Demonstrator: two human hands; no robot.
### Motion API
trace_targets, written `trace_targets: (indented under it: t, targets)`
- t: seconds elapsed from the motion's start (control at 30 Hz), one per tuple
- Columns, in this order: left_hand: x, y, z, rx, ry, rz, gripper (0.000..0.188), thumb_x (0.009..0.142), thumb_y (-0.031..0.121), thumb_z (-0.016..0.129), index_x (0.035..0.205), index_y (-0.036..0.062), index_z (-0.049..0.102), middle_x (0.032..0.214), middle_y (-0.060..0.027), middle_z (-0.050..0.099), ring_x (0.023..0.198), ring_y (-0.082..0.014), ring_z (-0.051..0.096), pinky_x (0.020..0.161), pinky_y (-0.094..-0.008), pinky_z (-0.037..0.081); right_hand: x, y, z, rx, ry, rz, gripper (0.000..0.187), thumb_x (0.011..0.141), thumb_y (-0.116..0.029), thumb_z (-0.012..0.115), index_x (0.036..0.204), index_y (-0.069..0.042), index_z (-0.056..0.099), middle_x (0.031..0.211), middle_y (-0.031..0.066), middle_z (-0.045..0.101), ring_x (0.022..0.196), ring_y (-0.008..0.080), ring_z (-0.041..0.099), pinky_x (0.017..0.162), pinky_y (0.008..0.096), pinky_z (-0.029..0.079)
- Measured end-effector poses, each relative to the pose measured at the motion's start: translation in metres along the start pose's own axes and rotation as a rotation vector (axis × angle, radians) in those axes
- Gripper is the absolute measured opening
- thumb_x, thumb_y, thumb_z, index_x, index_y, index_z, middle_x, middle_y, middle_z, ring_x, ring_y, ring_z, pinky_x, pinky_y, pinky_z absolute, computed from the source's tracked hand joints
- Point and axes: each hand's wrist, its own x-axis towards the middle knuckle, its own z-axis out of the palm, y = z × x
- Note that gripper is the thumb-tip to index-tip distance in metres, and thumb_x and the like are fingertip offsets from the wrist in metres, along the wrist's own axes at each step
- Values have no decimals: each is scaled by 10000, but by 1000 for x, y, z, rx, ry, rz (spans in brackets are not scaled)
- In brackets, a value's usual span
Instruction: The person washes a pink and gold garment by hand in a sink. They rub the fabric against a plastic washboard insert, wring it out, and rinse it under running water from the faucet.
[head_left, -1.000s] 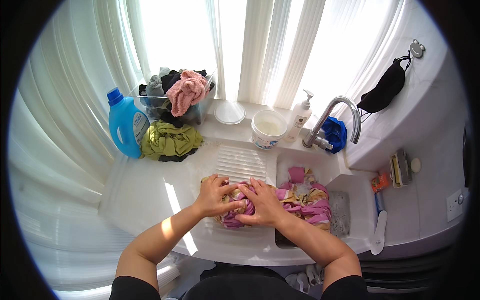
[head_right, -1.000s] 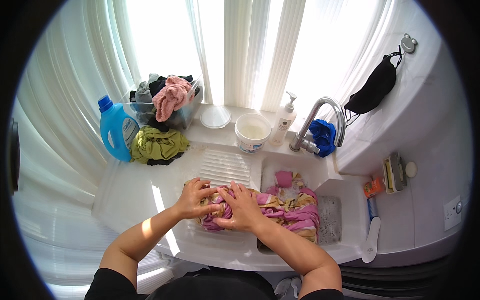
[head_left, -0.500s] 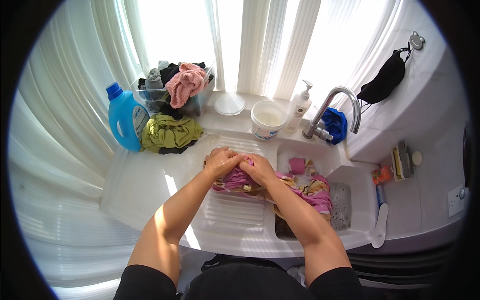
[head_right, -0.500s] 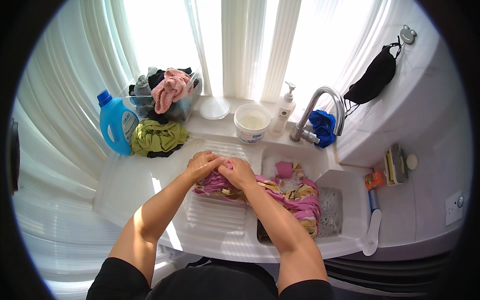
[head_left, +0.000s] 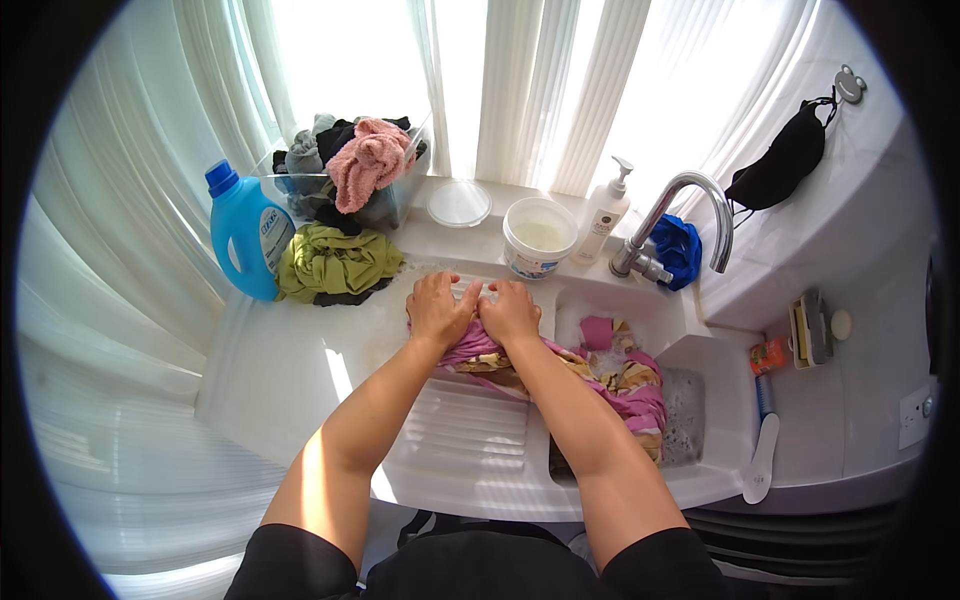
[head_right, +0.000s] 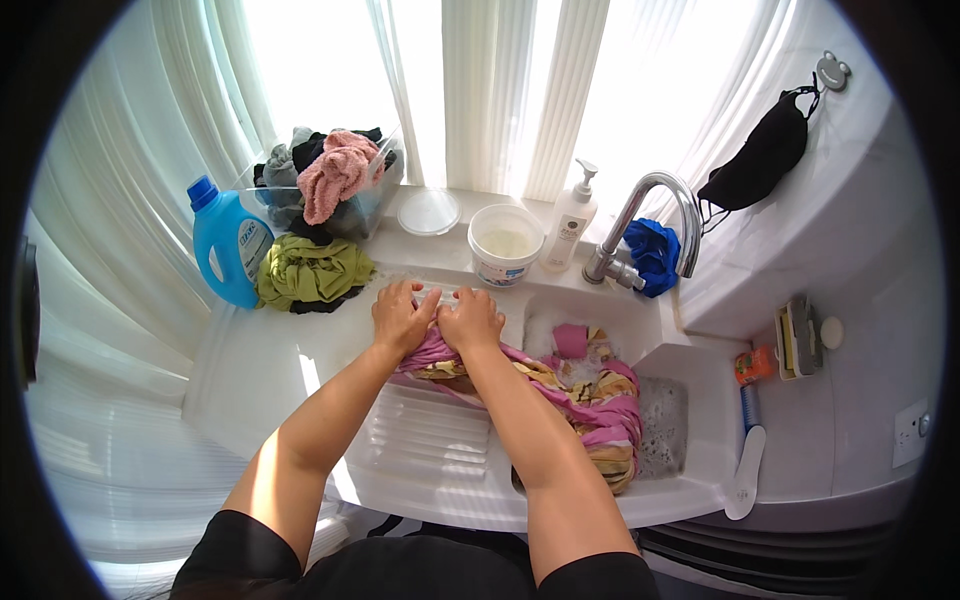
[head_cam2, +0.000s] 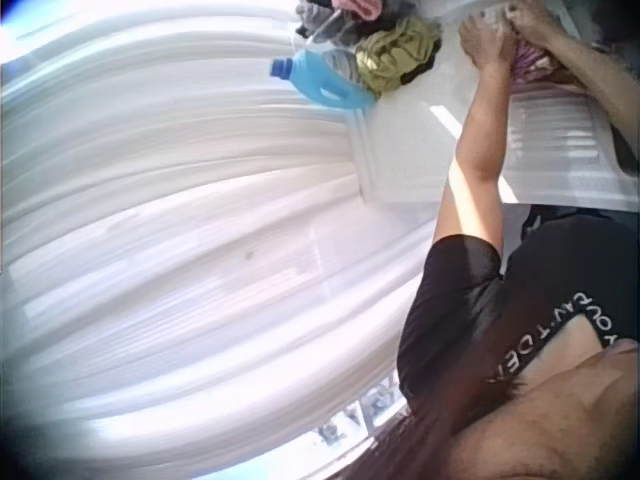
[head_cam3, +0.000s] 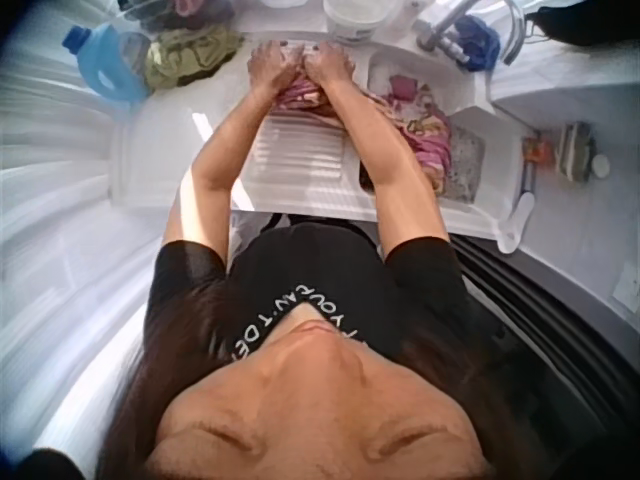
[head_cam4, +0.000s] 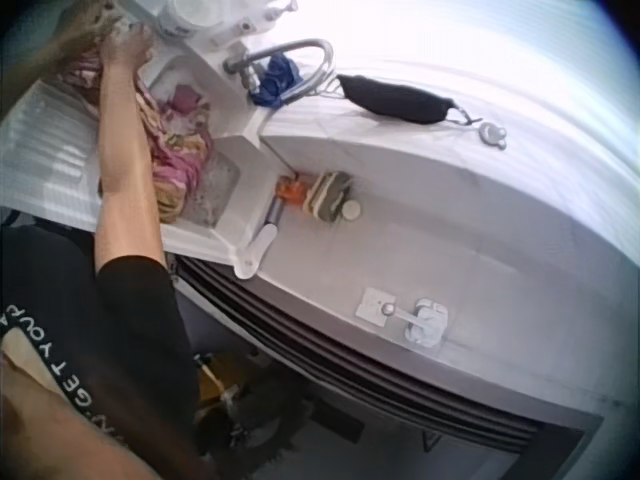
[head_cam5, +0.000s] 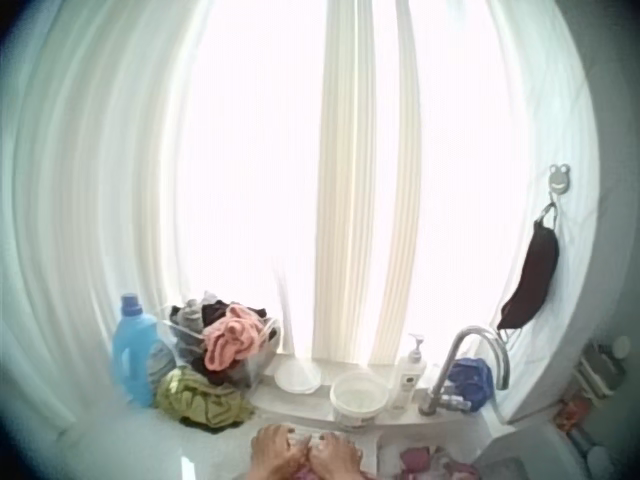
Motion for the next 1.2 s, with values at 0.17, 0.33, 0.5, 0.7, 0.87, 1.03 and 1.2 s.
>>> trace_targets:
  t: [0.17, 0.33, 0.5, 0.7, 0.87, 1.03, 1.2]
  targets:
    - [-32, 9, -50, -54, -306, 216, 401, 808, 439, 730, 840, 40, 702, 1062, -138, 652, 988, -358, 563, 895, -512, 427, -27, -14, -77, -72, -1022, -111, 656, 729, -492, 663, 1238, -78, 628, 1298, 231, 596, 1165, 395, 575, 920, 528, 480]
    - [-153, 10, -92, -26, 33, 623, 263, 779, 357, 731, 745, 105, 662, 830, -54, 586, 972, -293, 530, 880, -452, 390, -166, 10, -76, -116, -40, -775, 603, 727, -536, 707, 1146, -115, 598, 1200, 186, 549, 1159, 356, 511, 951, 644, 374]
    - [-59, 9, -21, -90, 33, 237, 249, 880, 307, 662, 804, 79, 599, 798, -112, 618, 850, -349, 569, 728, -456, 422, -60, 7, -27, 302, -125, -124, 272, 814, -345, 592, 835, -75, 591, 908, 174, 636, 857, 392, 603, 787, 512, 455]
    - [-4, 19, -19, 279, -236, -254, 433, 857, 444, 685, 1028, 46, 655, 964, -172, 704, 989, -392, 634, 876, -485, 466, -15, 16, -9, -120, -353, 17, 519, 865, -453, 484, 1221, -103, 629, 1134, 222, 662, 1107, 403, 604, 913, 522, 487]
    - [-102, 12, -85, -224, -35, 447, 338, 806, 320, 748, 1002, 60, 657, 1051, -120, 635, 1089, -359, 555, 978, -494, 394, -143, 2, -88, -58, -150, -552, 753, 740, -472, 700, 1383, -139, 494, 1313, 122, 525, 1231, 318, 494, 1013, 610, 299]
    - [-134, 5, -62, -192, 96, 544, 184, 798, 255, 738, 860, 112, 638, 920, -88, 645, 918, -336, 593, 853, -454, 432, -151, 19, -37, -61, 152, -661, 397, 767, -391, 643, 1073, -143, 591, 1041, 89, 599, 977, 268, 583, 916, 489, 371]
    - [3, -5, 15, 139, 147, 144, 287, 875, 364, 645, 845, 87, 716, 951, -133, 671, 936, -361, 607, 830, -533, 462, -17, -5, -20, -94, 18, -64, 328, 907, -273, 488, 1048, -21, 643, 1072, 249, 651, 1038, 436, 594, 924, 531, 453]
